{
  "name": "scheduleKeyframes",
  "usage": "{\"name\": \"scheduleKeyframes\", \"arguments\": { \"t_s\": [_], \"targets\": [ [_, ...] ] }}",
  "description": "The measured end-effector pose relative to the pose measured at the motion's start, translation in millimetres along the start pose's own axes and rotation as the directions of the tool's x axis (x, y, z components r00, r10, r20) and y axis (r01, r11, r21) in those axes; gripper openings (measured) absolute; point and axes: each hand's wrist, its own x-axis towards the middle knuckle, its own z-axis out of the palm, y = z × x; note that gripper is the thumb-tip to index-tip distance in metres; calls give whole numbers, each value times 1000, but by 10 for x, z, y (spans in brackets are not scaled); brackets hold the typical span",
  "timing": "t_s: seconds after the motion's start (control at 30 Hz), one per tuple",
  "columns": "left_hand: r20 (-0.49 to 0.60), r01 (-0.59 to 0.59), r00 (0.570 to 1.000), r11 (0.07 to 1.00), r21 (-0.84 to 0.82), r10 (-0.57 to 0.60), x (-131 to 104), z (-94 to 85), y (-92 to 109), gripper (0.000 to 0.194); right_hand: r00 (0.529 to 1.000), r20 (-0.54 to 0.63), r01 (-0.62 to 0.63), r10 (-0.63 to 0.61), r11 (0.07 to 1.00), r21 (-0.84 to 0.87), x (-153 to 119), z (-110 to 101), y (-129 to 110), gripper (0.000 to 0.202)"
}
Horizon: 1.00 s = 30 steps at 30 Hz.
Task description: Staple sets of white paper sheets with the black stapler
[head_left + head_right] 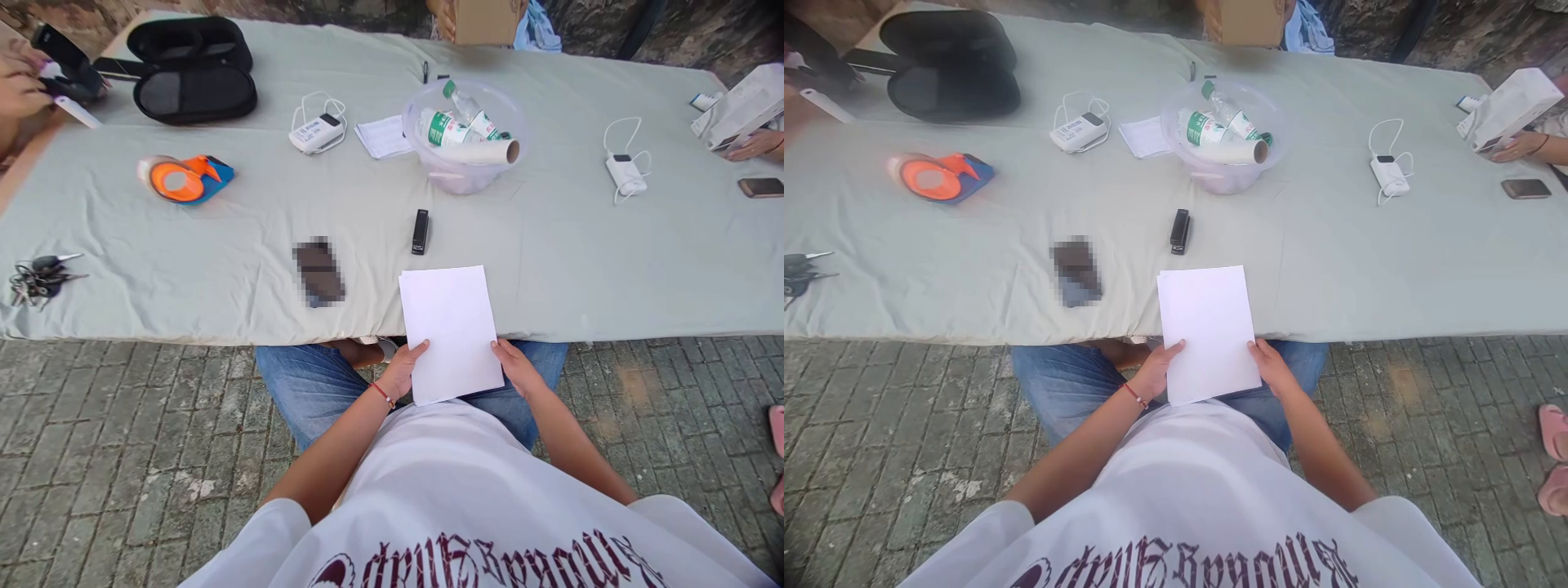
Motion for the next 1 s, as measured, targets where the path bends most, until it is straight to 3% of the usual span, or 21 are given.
{"name": "scheduleKeyframes", "arguments": {
  "t_s": [0.1,0.2,0.3,0.37,0.47,0.53,0.6,0.7,0.8,0.87,1.0],
  "targets": [
    [-4,-52,999,996,67,52,-33,43,9,54,996,81,-44,24,964,263,-2,173,-40,45],
    [33,-141,990,980,144,138,-74,51,135,57,996,72,38,-61,957,289,-13,178,-167,47],
    [140,-270,960,935,229,243,-68,93,435,56,977,56,187,-207,951,248,31,32,-380,45],
    [194,-416,906,876,244,376,-33,187,722,53,941,19,331,-338,932,147,120,-82,-565,41],
    [275,-659,749,721,215,603,14,404,1206,60,847,-31,530,-530,848,-16,323,-192,-871,38],
    [346,-740,670,630,235,657,14,543,1502,59,797,-47,600,-602,799,-53,463,-215,-1058,37],
    [405,-774,632,560,296,660,-8,640,1729,54,777,-47,626,-627,779,-43,579,-217,-1206,37],
    [479,-764,644,467,445,597,-40,704,1887,45,789,-18,613,-614,789,-26,691,-218,-1355,42],
    [520,-723,687,401,563,508,-43,728,1865,42,803,77,596,-591,799,-83,726,-230,-1469,45],
    [517,-703,705,379,602,486,-48,745,1820,42,789,159,613,-594,779,-132,710,-239,-1548,39],
    [521,-695,687,250,674,506,-80,774,1804,35,758,224,650,-613,741,-170,648,-256,-1668,30]
  ]
}}
